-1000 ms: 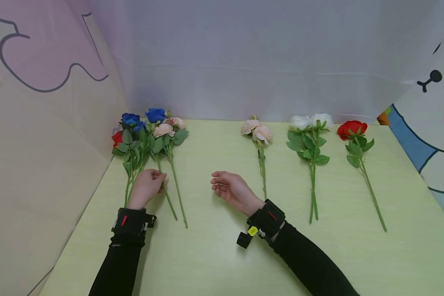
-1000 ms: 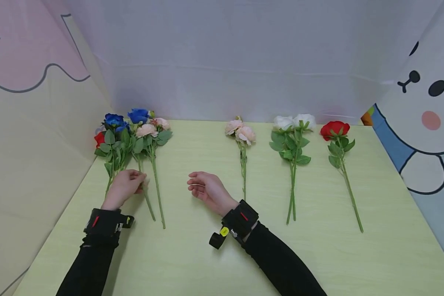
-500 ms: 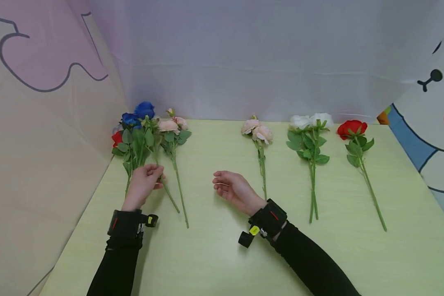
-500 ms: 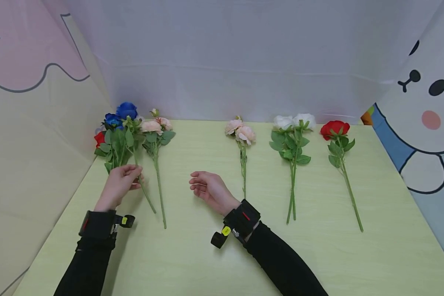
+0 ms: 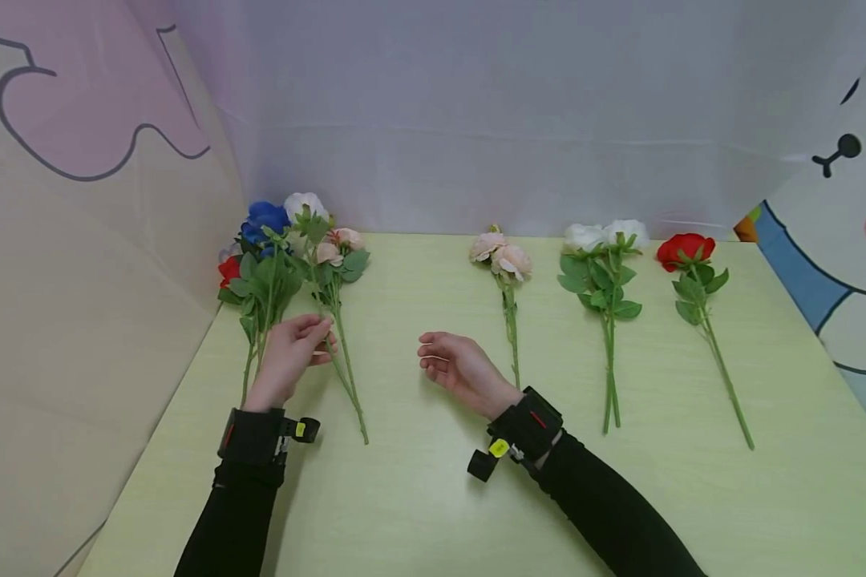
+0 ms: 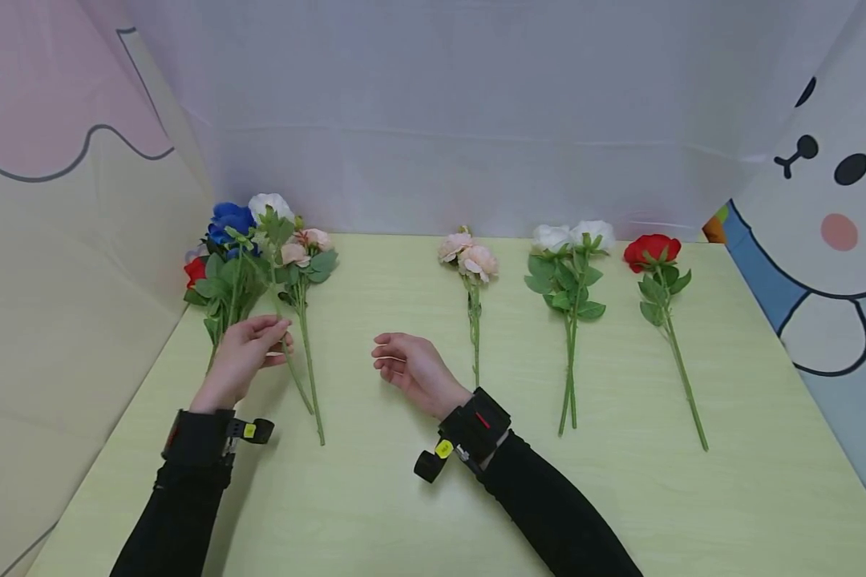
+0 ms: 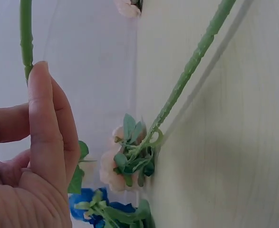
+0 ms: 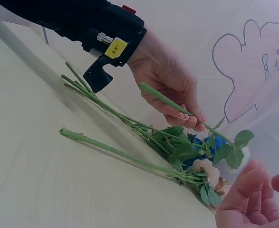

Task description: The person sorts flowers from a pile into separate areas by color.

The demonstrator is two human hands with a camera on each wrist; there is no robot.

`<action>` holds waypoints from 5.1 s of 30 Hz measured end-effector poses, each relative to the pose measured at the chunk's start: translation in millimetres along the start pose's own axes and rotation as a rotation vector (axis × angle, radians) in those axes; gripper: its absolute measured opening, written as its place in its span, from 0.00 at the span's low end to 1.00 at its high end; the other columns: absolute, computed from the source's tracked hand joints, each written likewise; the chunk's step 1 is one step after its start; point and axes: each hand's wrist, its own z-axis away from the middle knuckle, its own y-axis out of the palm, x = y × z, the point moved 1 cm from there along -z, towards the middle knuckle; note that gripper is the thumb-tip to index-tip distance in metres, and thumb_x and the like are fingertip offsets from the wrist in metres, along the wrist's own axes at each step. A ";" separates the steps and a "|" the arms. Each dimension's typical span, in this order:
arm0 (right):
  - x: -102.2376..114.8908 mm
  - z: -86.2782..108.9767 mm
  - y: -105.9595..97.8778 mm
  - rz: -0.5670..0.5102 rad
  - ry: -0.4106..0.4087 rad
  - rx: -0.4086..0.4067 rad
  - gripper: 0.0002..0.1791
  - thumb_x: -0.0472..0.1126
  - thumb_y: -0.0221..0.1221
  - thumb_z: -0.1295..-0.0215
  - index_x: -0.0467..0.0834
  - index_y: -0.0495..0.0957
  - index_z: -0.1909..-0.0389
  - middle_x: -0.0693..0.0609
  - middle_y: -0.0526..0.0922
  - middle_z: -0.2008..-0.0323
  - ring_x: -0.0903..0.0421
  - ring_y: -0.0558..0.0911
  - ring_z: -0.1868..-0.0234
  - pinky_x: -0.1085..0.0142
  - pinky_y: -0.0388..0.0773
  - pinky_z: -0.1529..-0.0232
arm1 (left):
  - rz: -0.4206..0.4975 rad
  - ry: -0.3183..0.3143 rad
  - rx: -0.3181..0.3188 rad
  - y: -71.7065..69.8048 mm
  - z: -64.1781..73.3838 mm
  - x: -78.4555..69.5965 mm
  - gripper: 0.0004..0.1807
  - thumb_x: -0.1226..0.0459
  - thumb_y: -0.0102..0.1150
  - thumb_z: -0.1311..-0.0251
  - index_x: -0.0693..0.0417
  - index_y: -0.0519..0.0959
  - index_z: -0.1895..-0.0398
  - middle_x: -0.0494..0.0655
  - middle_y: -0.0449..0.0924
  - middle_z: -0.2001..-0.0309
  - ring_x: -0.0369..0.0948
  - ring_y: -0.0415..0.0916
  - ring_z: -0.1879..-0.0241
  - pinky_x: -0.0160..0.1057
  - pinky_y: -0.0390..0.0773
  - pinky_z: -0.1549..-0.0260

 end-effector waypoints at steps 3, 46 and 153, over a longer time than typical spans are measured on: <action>1.1 0.6 -1.4 -0.001 -0.002 -0.006 0.12 0.31 0.46 0.32 0.33 0.66 0.50 0.51 0.74 0.66 0.58 0.75 0.68 0.73 0.73 0.67 | 0.005 0.011 0.024 4.4 -0.9 -1.4 0.25 0.57 0.48 0.30 0.70 0.68 0.41 0.59 0.77 0.60 0.35 0.77 0.67 0.32 0.81 0.68; 16.6 26.0 -49.3 0.123 -0.066 -0.098 0.17 0.32 0.47 0.31 0.28 0.62 0.45 0.49 0.76 0.64 0.57 0.77 0.65 0.70 0.76 0.60 | 0.122 0.227 0.212 118.5 -29.9 -41.7 0.16 0.58 0.55 0.34 0.62 0.78 0.53 0.56 0.83 0.64 0.53 0.79 0.56 0.43 0.79 0.54; 63.7 105.6 -135.7 1.087 -0.268 -0.340 0.21 0.44 0.32 0.21 0.30 0.65 0.58 0.50 0.61 0.83 0.59 0.61 0.85 0.67 0.60 0.82 | -0.472 0.447 0.028 95.4 -24.2 -29.0 0.14 0.61 0.50 0.31 0.58 0.82 0.53 0.51 0.84 0.57 0.44 0.79 0.56 0.46 0.76 0.57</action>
